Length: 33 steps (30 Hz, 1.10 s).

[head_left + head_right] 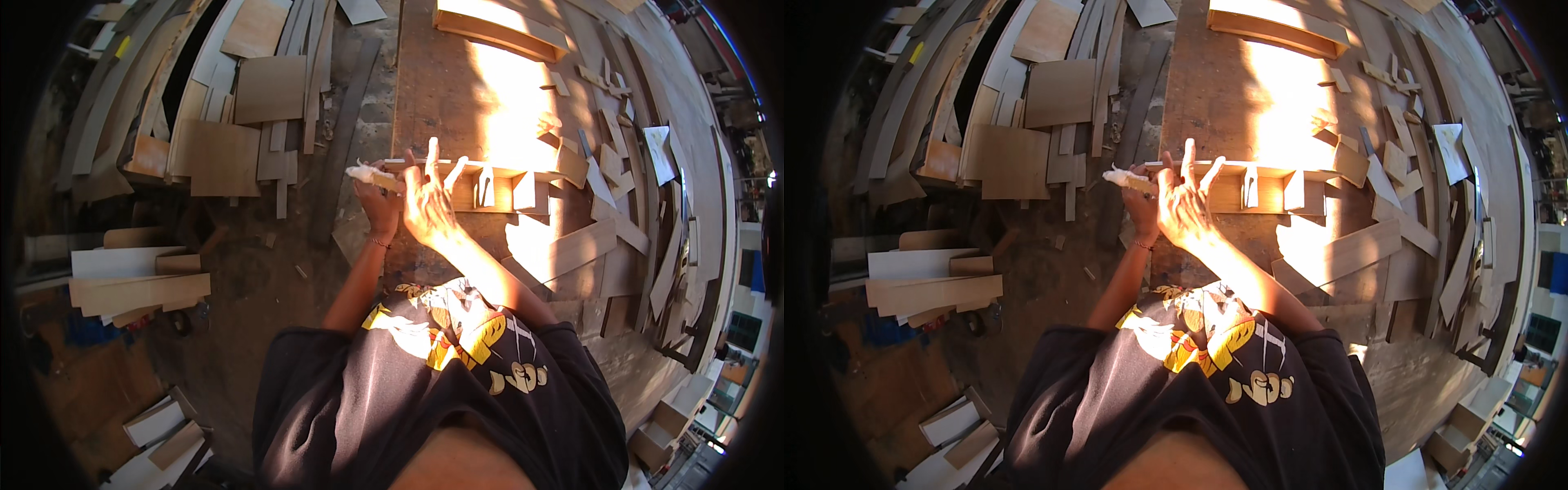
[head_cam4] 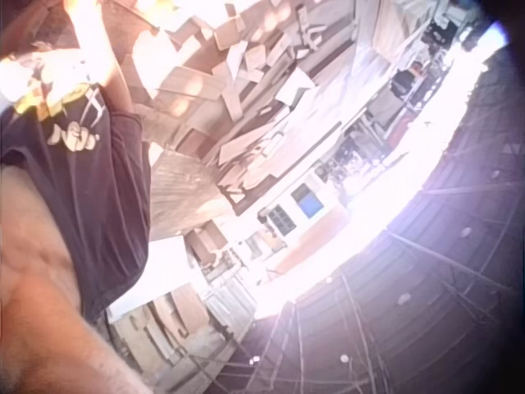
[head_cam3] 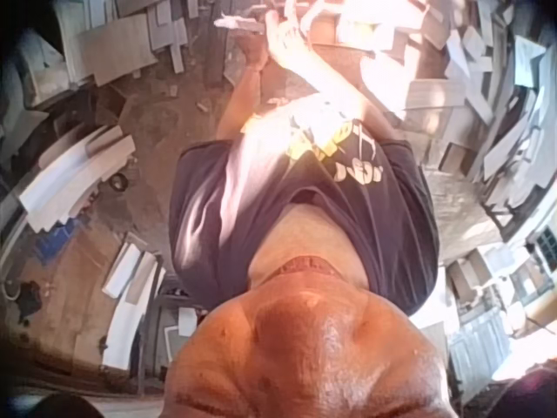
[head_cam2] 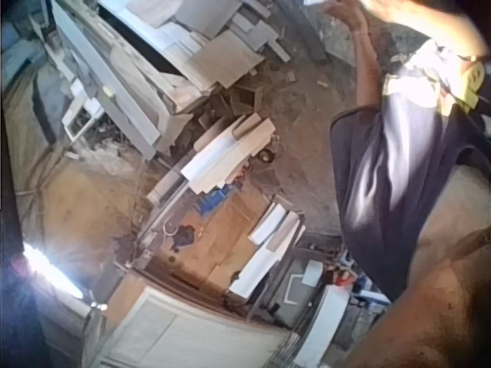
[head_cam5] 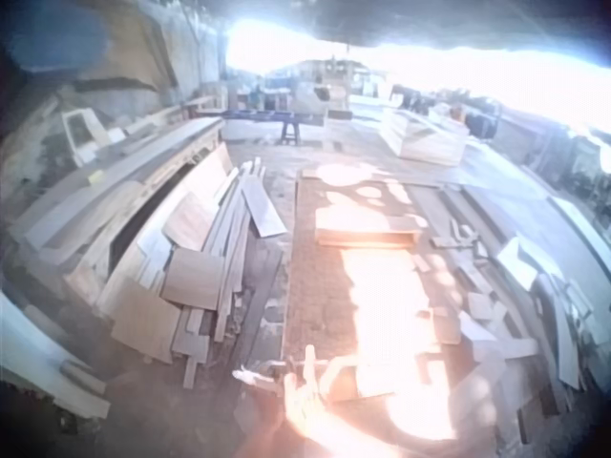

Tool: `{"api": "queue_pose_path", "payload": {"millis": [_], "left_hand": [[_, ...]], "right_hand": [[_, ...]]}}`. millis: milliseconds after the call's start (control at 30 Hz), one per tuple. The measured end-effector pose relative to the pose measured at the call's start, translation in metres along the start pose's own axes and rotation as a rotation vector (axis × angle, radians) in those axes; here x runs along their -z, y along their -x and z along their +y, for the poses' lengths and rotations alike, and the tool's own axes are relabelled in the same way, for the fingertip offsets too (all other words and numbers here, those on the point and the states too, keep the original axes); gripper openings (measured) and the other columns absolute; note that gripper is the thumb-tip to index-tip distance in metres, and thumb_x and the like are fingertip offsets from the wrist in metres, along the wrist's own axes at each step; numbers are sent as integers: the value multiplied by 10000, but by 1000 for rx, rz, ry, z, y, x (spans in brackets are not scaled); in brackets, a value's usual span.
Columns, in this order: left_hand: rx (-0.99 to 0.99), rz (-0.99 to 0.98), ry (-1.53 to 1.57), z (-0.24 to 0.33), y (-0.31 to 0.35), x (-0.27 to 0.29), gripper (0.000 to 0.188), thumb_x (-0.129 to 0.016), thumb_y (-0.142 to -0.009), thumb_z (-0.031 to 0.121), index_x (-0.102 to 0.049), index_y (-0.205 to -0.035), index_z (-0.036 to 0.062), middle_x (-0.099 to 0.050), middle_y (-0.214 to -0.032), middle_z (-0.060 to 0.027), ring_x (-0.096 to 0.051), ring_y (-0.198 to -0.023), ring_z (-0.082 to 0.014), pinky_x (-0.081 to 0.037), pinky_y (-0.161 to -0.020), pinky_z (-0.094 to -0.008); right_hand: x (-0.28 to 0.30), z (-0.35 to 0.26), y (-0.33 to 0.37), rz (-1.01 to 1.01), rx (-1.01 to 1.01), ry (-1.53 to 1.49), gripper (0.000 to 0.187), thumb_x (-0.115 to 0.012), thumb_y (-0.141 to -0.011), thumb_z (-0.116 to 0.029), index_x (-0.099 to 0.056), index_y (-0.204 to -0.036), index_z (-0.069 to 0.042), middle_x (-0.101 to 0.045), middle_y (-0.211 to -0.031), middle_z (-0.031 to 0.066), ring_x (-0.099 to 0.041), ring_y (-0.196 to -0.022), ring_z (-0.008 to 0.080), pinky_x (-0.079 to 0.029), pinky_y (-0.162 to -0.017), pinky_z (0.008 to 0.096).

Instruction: The person applies glue to the edges of wooden boards and joins them together to assemble a wooden organizer with several compartments.

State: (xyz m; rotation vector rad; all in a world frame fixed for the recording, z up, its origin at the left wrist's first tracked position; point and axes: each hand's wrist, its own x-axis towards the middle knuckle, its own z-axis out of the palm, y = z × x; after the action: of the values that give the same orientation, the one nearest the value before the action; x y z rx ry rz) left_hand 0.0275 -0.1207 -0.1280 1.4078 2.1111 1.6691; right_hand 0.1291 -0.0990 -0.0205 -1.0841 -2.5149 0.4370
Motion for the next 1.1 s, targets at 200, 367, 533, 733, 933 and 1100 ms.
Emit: {"api": "queue_pose_path", "payload": {"millis": [200, 367, 533, 733, 933, 1100], "left_hand": [[-111, 54, 117, 8, -2, 3, 273, -565, -817, 229, -527, -1012, 42, -575, -965, -90, -535, -968, -297, -354, -969, -445], [-246, -19, -186, -3, 0, 3, 288, -553, -821, 233, -524, -1019, 25, -558, -985, -121, -524, -987, -307, -357, -963, -449], [12, -37, -66, 5, 3, 0, 248, -534, -837, 112, -547, -1062, 10, -562, -1086, -156, -460, -1125, -357, -321, -976, -459], [23, -1, -53, 4, 2, 4, 207, -557, -848, 74, -556, -1054, 54, -573, -1044, -129, -463, -1125, -351, -333, -956, -467], [47, -2, -69, 7, 2, 4, 193, -552, -862, 81, -562, -1054, 59, -577, -1052, -114, -460, -1141, -338, -332, -963, -459], [41, -1, -75, 10, 1, 6, 190, -552, -862, 81, -564, -1051, 63, -578, -1057, -110, -461, -1140, -333, -329, -968, -458]], "right_hand": [[-29, -5, 2, 89, 115, -155, 269, -392, -881, -134, -463, -1067, 47, -533, -1178, 247, -68, -1353, 439, 41, -915, 774], [-17, -15, 0, 96, 126, -160, 330, -441, -873, -167, -445, -1145, 21, -480, -1249, 245, -97, -1343, 456, 52, -915, 767], [23, 14, 23, 141, -62, -62, 587, -448, -885, -171, -194, -1383, 8, -511, -1226, 180, -101, -1334, 473, 62, -949, 723], [17, 40, 39, 106, -186, -34, 646, -442, -891, -193, -110, -1410, 2, -513, -1230, 153, -55, -1342, 465, 74, -959, 705], [6, 46, 39, 91, -147, 74, 650, -405, -906, -238, -82, -1423, -13, -429, -1291, 224, 10, -1345, 463, 91, -968, 686], [0, 47, 42, 69, -195, 113, 626, -377, -914, -266, -106, -1425, -27, -350, -1341, 277, 12, -1332, 492, 94, -958, 695]]}}
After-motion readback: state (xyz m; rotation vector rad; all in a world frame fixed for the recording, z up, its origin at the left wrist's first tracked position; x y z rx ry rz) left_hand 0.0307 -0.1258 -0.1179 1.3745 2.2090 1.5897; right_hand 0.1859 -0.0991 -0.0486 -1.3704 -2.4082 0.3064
